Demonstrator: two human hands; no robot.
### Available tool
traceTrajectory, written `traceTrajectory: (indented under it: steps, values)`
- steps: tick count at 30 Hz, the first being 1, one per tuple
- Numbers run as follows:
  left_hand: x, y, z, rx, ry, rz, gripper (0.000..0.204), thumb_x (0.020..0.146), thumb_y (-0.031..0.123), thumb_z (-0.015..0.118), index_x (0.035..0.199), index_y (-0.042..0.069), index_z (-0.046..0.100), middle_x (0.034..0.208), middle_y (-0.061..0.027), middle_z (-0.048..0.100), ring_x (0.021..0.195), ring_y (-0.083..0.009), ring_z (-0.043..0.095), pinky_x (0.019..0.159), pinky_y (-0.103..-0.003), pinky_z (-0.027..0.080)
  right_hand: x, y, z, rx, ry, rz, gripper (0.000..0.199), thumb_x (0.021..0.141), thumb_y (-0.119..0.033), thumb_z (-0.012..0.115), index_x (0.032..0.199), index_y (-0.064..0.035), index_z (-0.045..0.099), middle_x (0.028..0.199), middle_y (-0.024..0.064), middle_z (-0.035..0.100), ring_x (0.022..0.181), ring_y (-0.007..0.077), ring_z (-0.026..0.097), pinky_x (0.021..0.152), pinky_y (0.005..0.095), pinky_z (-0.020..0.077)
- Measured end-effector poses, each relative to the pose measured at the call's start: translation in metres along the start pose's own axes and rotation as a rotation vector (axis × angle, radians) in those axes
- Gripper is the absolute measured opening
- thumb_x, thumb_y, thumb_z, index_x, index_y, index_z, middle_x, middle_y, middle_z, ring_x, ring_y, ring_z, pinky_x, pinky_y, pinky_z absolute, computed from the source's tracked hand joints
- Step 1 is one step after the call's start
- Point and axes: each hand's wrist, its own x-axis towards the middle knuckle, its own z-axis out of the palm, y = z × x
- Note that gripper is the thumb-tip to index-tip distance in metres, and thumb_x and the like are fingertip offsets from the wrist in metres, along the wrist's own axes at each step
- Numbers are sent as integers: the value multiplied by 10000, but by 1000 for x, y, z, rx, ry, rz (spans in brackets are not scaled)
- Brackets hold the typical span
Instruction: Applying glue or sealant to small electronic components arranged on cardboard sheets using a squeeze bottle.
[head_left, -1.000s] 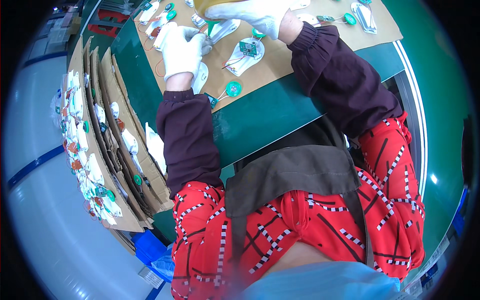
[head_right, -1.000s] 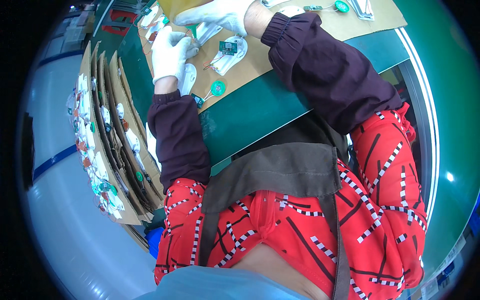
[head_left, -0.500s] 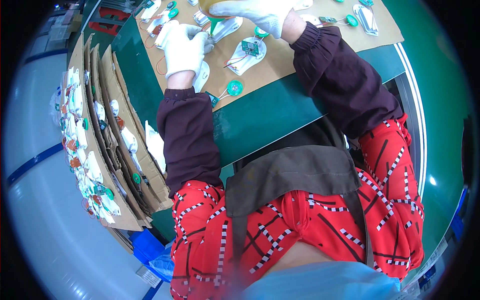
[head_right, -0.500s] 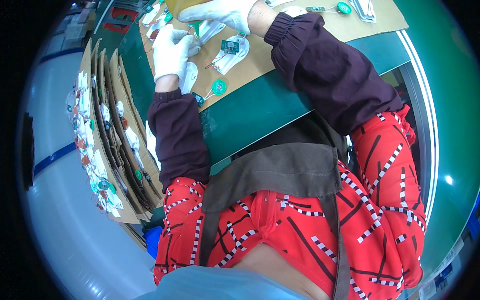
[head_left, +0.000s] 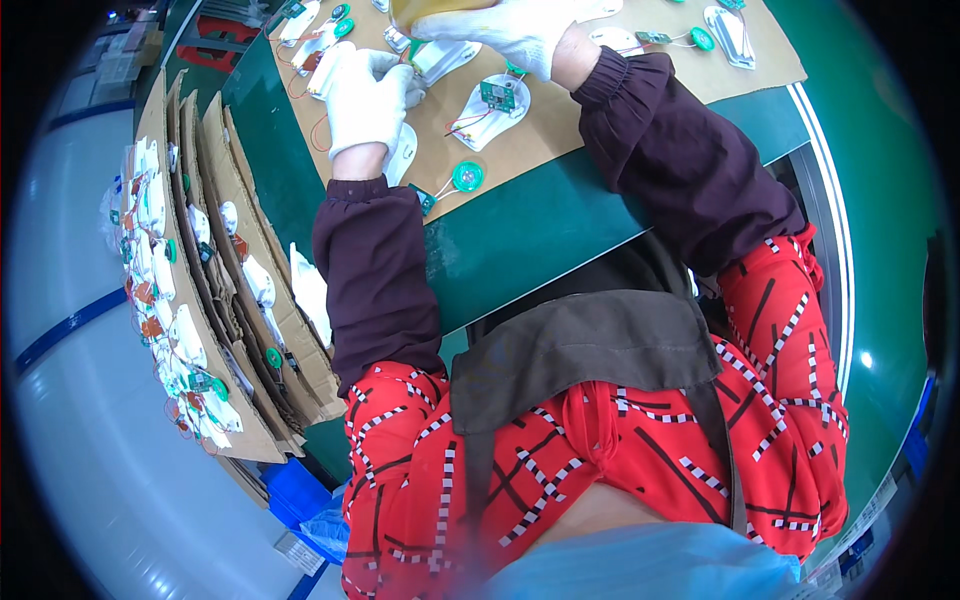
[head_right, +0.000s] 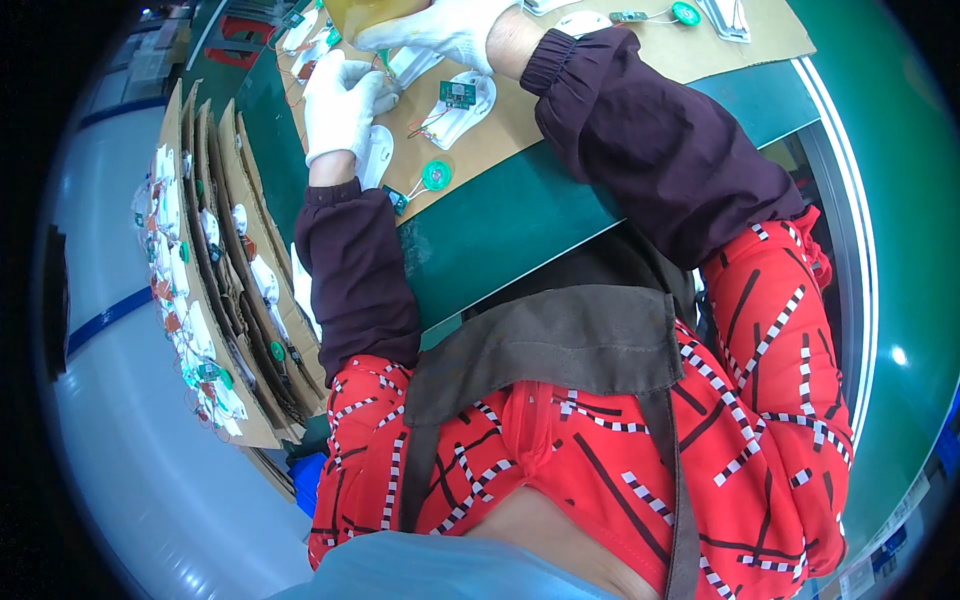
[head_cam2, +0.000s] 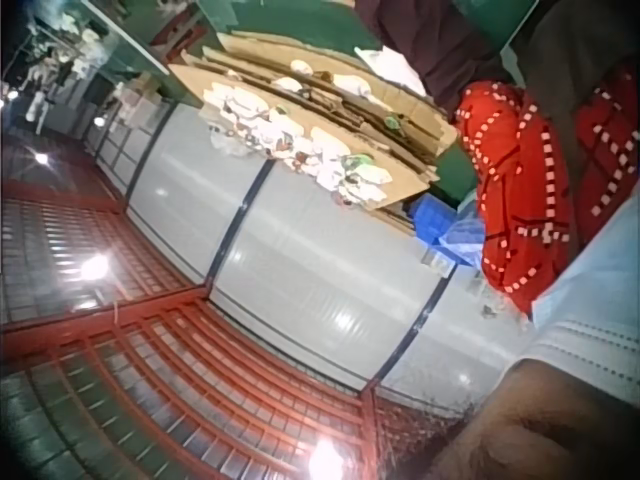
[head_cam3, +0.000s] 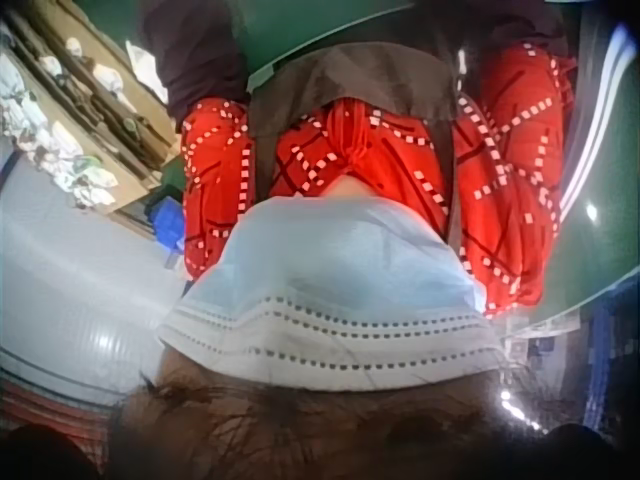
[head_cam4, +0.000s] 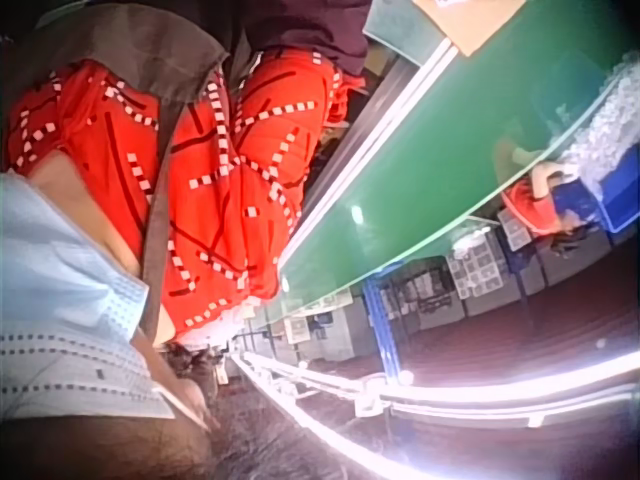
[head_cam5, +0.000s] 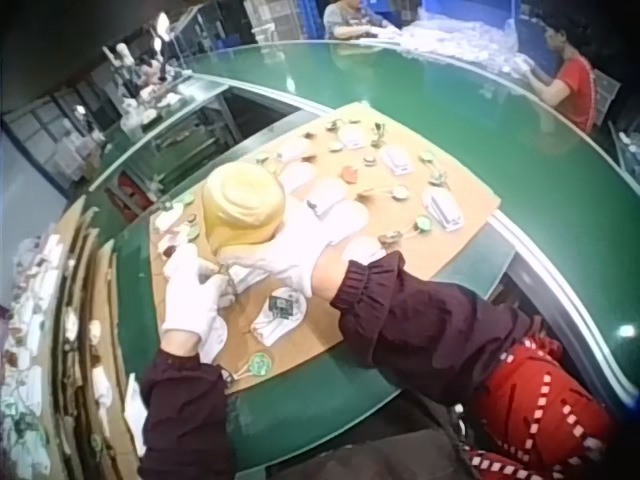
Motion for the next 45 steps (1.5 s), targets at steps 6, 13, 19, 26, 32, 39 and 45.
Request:
traceTrajectory:
  steps: [6, 13, 19, 26, 32, 39, 45]
  values:
    - [-3, 2, -2, 16, -3, 12, 186, 826, 47, 580, 949, -89, 555, 844, -161, 634, 679, -192, 670, 596, -252, 538, 0, -12, 2, -110, -2, 41, 652, 649, -102, 798, 1223, -14, 500, 1176, 99, 584, 1078, 192, 543, 953, 321, 421]
    - [-3, 2, -1, 4, -24, -7, 187, 835, 47, 569, 967, -82, 541, 869, -163, 640, 704, -192, 674, 607, -253, 540, -1, -12, -1, -101, 21, 36, 703, 632, -123, 811, 1242, -13, 480, 1186, 101, 575, 1076, 203, 543, 933, 319, 432]
    - [-5, 6, -1, 20, -21, -16, 173, 839, 48, 565, 958, -76, 541, 864, -158, 641, 704, -188, 672, 617, -248, 539, -4, -11, 2, -30, 82, 71, 688, 638, -131, 809, 1237, -19, 489, 1174, 94, 580, 1032, 191, 564, 893, 327, 461]
    - [-5, 6, 0, 10, -11, -24, 173, 840, 50, 565, 958, -74, 542, 858, -152, 640, 698, -180, 668, 618, -246, 537, -3, -18, 2, -327, 128, 38, 644, 651, -172, 807, 1207, -23, 519, 1159, 94, 585, 1033, 178, 560, 886, 311, 460]
    - [-3, 2, 1, -17, -9, 7, 165, 835, 45, 568, 955, -64, 543, 851, -149, 637, 693, -179, 666, 604, -251, 542, 1, -16, -6, -166, 109, 166, 542, 679, -161, 786, 1152, -28, 558, 1060, 83, 630, 952, 167, 595, 825, 293, 486]
    - [-2, 0, -2, -13, -6, -32, 151, 833, 41, 572, 951, -52, 552, 852, -135, 640, 666, -155, 659, 585, -230, 535, 3, -37, -14, 133, 181, 86, 256, 800, -169, 679, 998, -31, 595, 895, 37, 635, 833, 126, 605, 762, 258, 479]
    - [-4, 4, -1, 98, -11, 59, 174, 830, 75, 575, 955, -46, 574, 861, -131, 638, 671, -170, 643, 602, -266, 513, 22, -23, -46, 632, 64, 52, 206, 839, -174, 622, 992, -68, 535, 906, 64, 584, 845, 199, 581, 807, 339, 478]
